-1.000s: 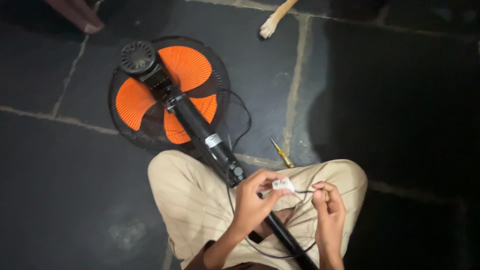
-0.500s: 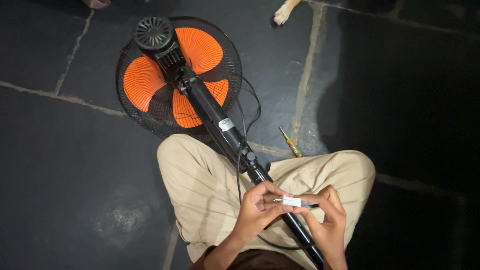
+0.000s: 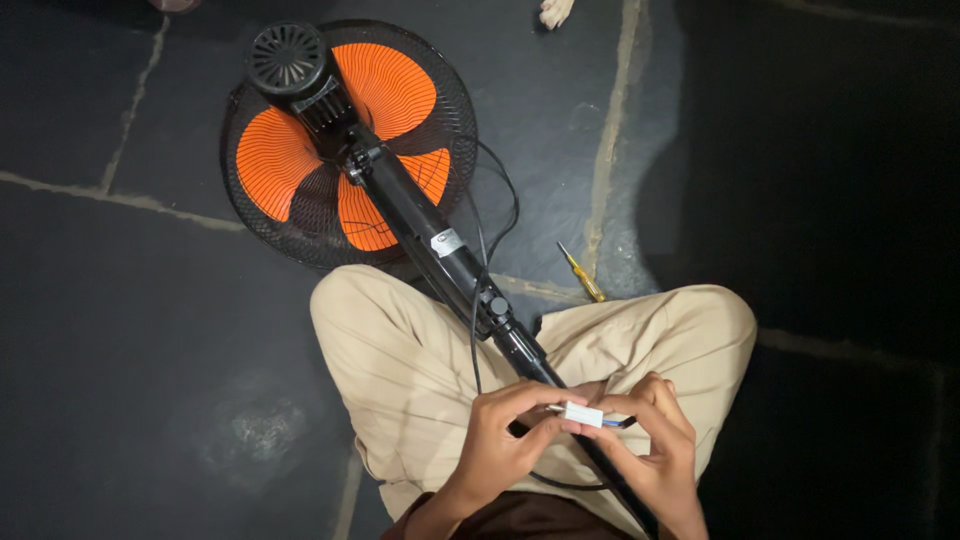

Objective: The person sits on the floor and uses a screwdriver to disassemble and reassemble the power cord plug of an electric fan. They remove the plug housing, adjust the internal wires, and then reattach the housing before testing the connection.

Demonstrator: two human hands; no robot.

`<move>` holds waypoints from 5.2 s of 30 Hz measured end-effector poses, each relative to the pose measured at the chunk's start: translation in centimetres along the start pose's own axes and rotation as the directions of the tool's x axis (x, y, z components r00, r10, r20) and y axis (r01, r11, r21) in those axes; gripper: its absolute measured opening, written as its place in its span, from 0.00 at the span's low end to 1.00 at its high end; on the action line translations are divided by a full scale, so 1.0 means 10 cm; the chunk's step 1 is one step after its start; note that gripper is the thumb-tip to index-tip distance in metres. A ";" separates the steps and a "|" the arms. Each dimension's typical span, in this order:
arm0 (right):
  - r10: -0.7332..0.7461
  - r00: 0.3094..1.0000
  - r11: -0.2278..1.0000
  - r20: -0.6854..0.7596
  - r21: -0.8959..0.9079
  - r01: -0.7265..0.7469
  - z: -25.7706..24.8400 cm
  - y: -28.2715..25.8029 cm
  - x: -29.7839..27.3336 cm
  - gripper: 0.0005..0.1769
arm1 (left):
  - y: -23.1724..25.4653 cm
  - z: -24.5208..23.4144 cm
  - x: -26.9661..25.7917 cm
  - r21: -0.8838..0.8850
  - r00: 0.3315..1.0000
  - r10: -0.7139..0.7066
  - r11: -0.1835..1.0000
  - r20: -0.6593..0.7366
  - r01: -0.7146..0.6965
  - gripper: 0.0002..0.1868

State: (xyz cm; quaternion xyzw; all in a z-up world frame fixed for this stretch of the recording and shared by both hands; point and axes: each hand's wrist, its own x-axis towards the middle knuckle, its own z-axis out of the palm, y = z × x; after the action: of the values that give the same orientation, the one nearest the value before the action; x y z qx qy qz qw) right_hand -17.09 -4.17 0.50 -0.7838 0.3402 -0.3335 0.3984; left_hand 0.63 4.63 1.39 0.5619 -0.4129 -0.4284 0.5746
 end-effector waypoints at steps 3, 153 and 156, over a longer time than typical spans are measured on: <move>0.019 1.000 0.999 -0.008 0.032 -0.019 0.01 0.01 -0.01 0.16 | 0.02 -0.01 0.01 -0.061 0.997 -0.065 0.996 0.029 0.067 0.10; 0.523 0.847 0.822 -0.093 0.320 -0.472 -0.40 0.64 -0.10 0.09 | -0.56 0.10 -0.19 -0.122 0.980 0.176 0.975 -0.093 -0.187 0.12; 0.514 0.858 0.811 -0.020 0.338 -0.478 -0.35 0.71 -0.03 0.10 | -0.69 0.08 -0.14 -0.506 0.968 -0.250 0.836 -0.007 0.212 0.13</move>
State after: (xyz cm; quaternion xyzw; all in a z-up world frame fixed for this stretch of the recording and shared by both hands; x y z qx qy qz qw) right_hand -21.96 -8.56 -4.01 -0.5726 0.4954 -0.3115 0.5742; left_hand -0.78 5.74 -5.52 0.4541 -0.1952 -0.5665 0.6594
